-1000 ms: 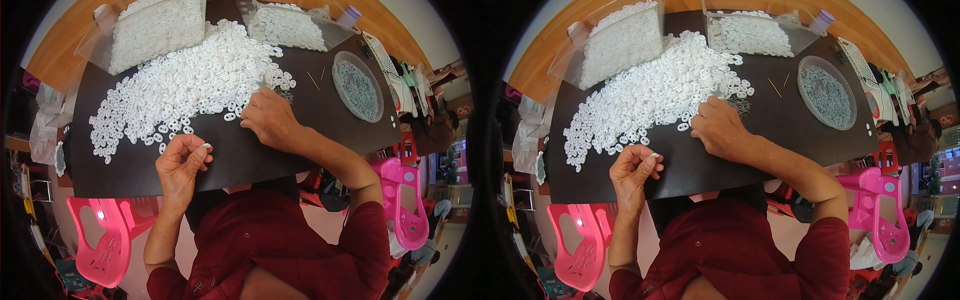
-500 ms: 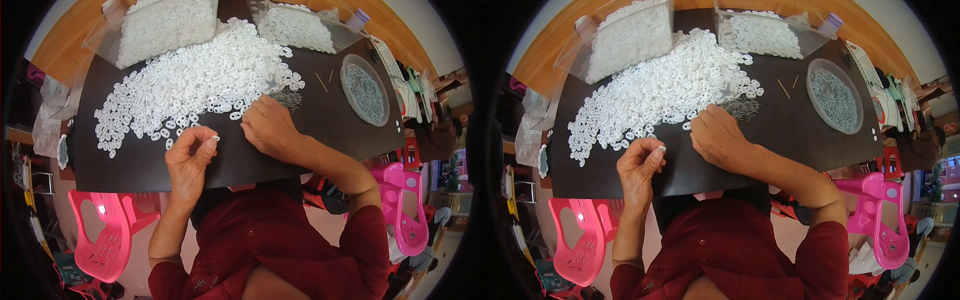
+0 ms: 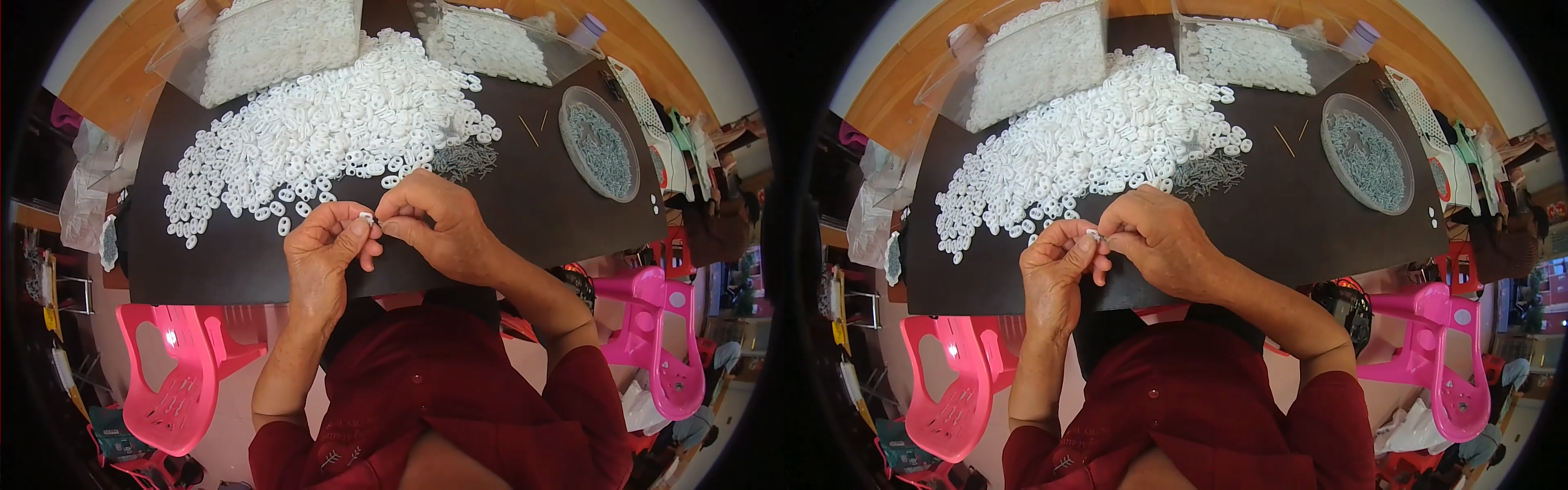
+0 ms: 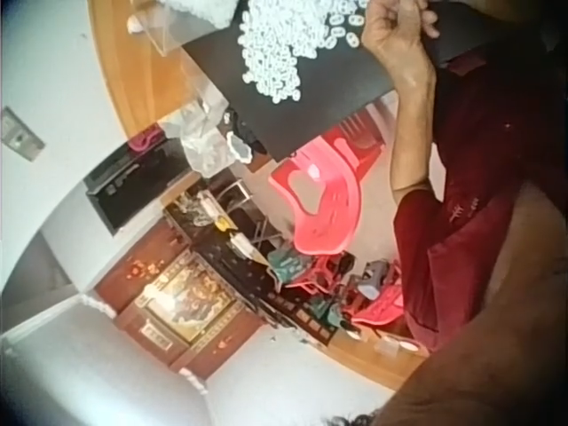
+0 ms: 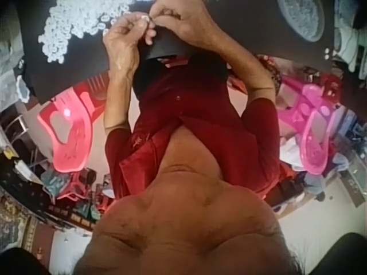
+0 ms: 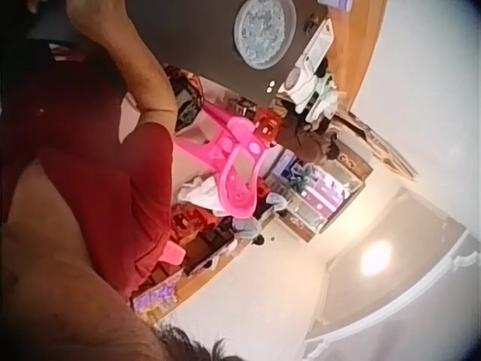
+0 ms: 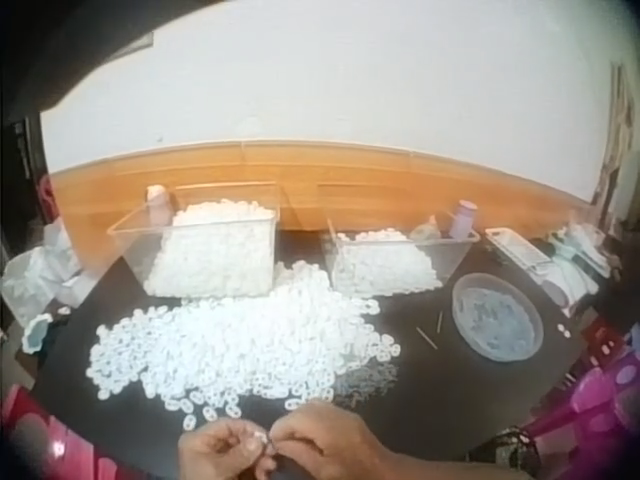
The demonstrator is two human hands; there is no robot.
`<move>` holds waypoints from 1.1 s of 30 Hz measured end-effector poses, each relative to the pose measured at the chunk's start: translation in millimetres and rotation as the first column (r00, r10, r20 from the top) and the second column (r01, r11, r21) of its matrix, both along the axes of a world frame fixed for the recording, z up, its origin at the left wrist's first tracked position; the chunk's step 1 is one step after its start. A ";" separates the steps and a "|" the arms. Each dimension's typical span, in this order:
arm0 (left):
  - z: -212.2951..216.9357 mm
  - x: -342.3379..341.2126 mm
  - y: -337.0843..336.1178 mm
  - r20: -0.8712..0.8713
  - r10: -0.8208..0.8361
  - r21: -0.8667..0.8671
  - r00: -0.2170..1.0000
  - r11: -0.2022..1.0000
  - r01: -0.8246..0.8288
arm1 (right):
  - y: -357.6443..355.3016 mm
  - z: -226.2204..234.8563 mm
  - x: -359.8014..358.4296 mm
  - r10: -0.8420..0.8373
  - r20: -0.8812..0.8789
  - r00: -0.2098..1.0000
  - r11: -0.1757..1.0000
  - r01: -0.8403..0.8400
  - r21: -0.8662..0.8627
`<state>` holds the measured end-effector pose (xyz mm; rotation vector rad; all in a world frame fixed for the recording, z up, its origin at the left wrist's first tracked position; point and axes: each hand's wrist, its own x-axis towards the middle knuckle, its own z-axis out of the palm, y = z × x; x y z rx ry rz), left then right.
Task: Assembling small white plastic components by manually inserting metal rings into them.
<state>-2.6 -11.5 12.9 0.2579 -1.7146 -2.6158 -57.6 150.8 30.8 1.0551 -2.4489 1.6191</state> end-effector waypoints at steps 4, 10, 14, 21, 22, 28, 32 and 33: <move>4.4 2.6 0.0 -0.013 -0.008 -0.007 1.000 1.000 0.008 | -1.1 5.5 4.8 -0.019 0.109 0.994 1.000 0.018 0.012; 3.8 4.6 -0.9 -0.043 0.002 -0.037 0.999 0.999 -0.003 | -5.3 4.9 5.0 -0.016 0.166 0.986 1.000 0.014 0.016; 2.6 6.1 0.3 -0.049 -0.002 -0.110 0.999 0.994 -0.003 | -4.7 4.0 4.2 -0.017 0.189 0.982 1.000 0.014 0.016; 5.3 1.6 -1.8 -0.029 0.008 -0.033 1.000 0.999 -0.009 | -7.2 5.0 4.3 0.003 0.227 0.974 0.999 0.008 -0.049; 5.0 1.9 -1.9 -0.028 0.009 -0.032 1.000 0.999 -0.010 | -7.5 4.8 4.5 0.006 0.239 0.971 0.999 0.007 -0.054; 3.8 7.2 2.0 -0.070 0.024 -0.197 0.997 0.980 -0.037 | -7.4 1.3 5.4 -0.008 0.281 0.960 0.998 0.026 -0.060; 0.6 8.5 4.6 -0.138 0.047 -0.316 0.989 0.945 -0.089 | -11.2 -7.9 5.9 0.029 0.402 0.915 0.980 0.052 -0.190; -0.3 8.0 4.7 -0.129 0.050 -0.308 0.990 0.947 -0.088 | -12.6 -10.1 7.1 0.027 0.402 0.915 0.981 0.053 -0.189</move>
